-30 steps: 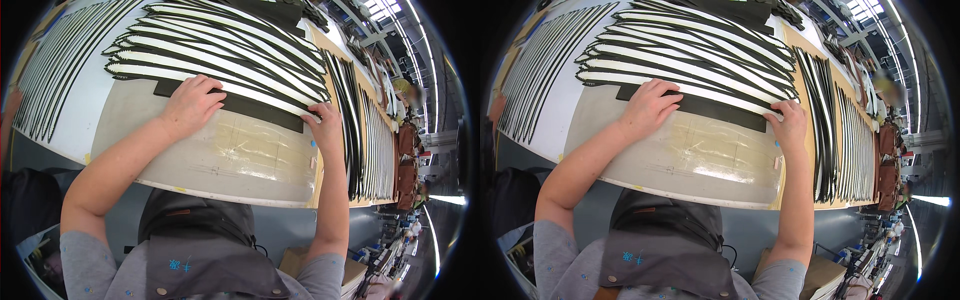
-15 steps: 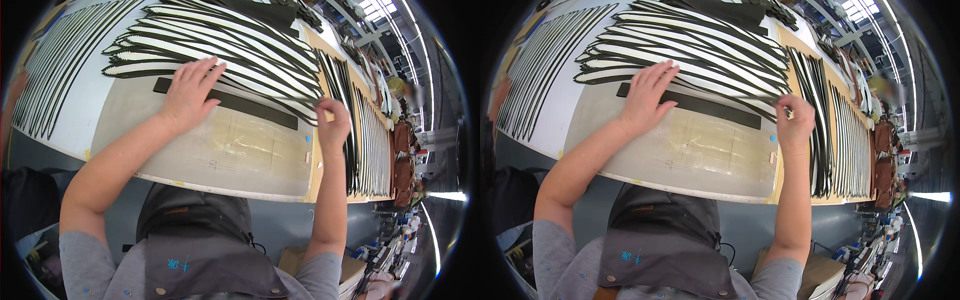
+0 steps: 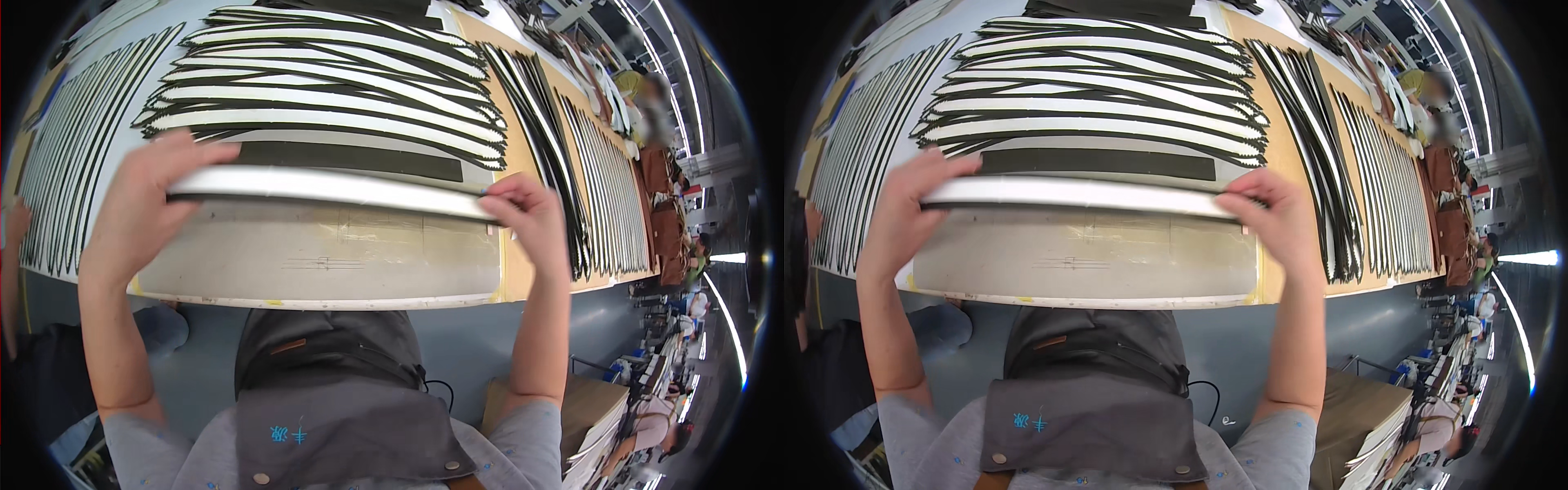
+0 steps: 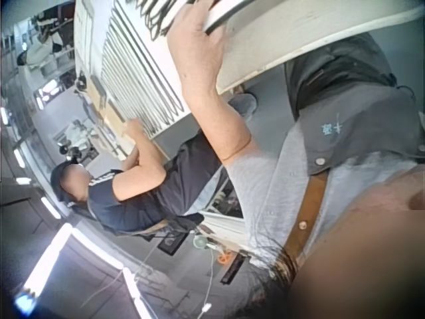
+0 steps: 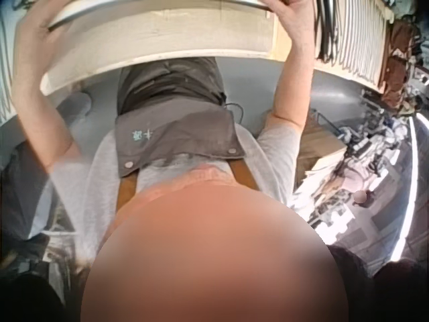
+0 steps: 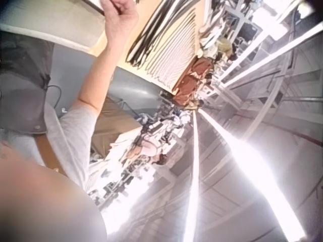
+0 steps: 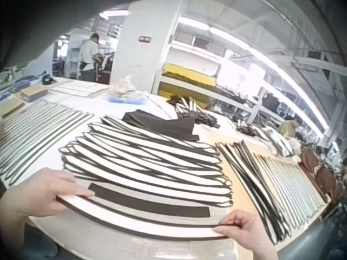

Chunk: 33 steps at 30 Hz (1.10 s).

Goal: Applying an inner lining or reinforcement layer to pre-cut leather strips at a workstation.

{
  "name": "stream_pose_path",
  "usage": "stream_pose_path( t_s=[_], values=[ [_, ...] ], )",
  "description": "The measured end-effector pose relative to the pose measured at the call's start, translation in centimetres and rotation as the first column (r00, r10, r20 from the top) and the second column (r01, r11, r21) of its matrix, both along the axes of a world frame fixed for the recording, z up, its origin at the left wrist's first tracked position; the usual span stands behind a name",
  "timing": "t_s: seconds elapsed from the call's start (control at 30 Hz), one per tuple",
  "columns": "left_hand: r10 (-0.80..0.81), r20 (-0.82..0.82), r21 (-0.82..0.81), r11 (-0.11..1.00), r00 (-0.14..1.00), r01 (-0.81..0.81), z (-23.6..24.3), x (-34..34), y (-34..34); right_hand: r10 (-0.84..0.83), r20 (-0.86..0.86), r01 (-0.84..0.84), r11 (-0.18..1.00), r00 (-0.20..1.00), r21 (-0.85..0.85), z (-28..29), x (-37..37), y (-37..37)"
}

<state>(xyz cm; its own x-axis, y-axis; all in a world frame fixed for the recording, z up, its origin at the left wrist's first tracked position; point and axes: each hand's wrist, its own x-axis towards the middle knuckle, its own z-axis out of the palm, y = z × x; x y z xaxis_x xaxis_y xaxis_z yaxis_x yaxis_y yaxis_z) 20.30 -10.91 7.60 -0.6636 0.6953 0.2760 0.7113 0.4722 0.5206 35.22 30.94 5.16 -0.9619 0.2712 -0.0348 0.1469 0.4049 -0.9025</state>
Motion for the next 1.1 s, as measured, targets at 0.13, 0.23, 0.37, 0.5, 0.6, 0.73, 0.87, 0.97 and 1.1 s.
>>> stream_pose_path(
  t_s=[0.13, 0.23, 0.37, 0.5, 0.6, 0.73, 0.87, 0.97, 1.1],
  values=[
    [0.041, 0.068, -0.165, 0.986, 0.997, -0.029, -5.4, 0.3, -1.9, -0.042, -0.095, 0.08, 0.891, 0.995, 0.447, -5.4, 1.5, -3.7],
    [0.066, -0.157, -0.196, 0.976, 0.985, -0.097, -7.6, 2.7, -1.5, 0.126, -0.116, -0.018, 0.751, 0.985, 0.66, -6.8, 5.2, -4.0],
    [0.028, -0.042, -0.035, 0.999, 0.999, -0.03, -10.0, 5.1, 0.8, 0.082, -0.086, 0.008, 0.676, 0.993, 0.737, -7.6, 7.6, -5.3],
    [-0.053, -0.107, -0.075, 0.996, 0.993, 0.045, -10.3, 6.7, 5.7, 0.086, -0.077, 0.0, 0.666, 0.993, 0.746, -8.0, 7.0, -5.5],
    [-0.047, -0.162, -0.112, 0.993, 0.986, 0.029, -11.1, 5.1, 6.1, 0.025, -0.038, 0.01, 0.692, 0.999, 0.722, -7.9, 7.1, -5.5],
    [-0.052, -0.178, -0.121, 0.992, 0.983, 0.031, -10.9, 4.1, 7.1, -0.008, -0.056, 0.047, 0.667, 0.998, 0.743, -8.2, 7.0, -5.0],
    [-0.06, -0.144, -0.108, 0.993, 0.988, 0.045, -10.8, 3.8, 8.6, -0.079, -0.07, 0.104, 0.625, 0.994, 0.774, -8.6, 6.9, -3.9],
    [-0.055, -0.138, -0.094, 0.995, 0.989, 0.043, -11.2, 3.6, 8.7, -0.117, -0.092, 0.146, 0.628, 0.989, 0.765, -8.9, 7.0, -3.4],
    [-0.055, -0.126, -0.088, 0.995, 0.99, 0.045, -11.3, 3.3, 8.8, -0.132, -0.106, 0.166, 0.641, 0.986, 0.75, -9.2, 7.1, -3.3]
  ],
)
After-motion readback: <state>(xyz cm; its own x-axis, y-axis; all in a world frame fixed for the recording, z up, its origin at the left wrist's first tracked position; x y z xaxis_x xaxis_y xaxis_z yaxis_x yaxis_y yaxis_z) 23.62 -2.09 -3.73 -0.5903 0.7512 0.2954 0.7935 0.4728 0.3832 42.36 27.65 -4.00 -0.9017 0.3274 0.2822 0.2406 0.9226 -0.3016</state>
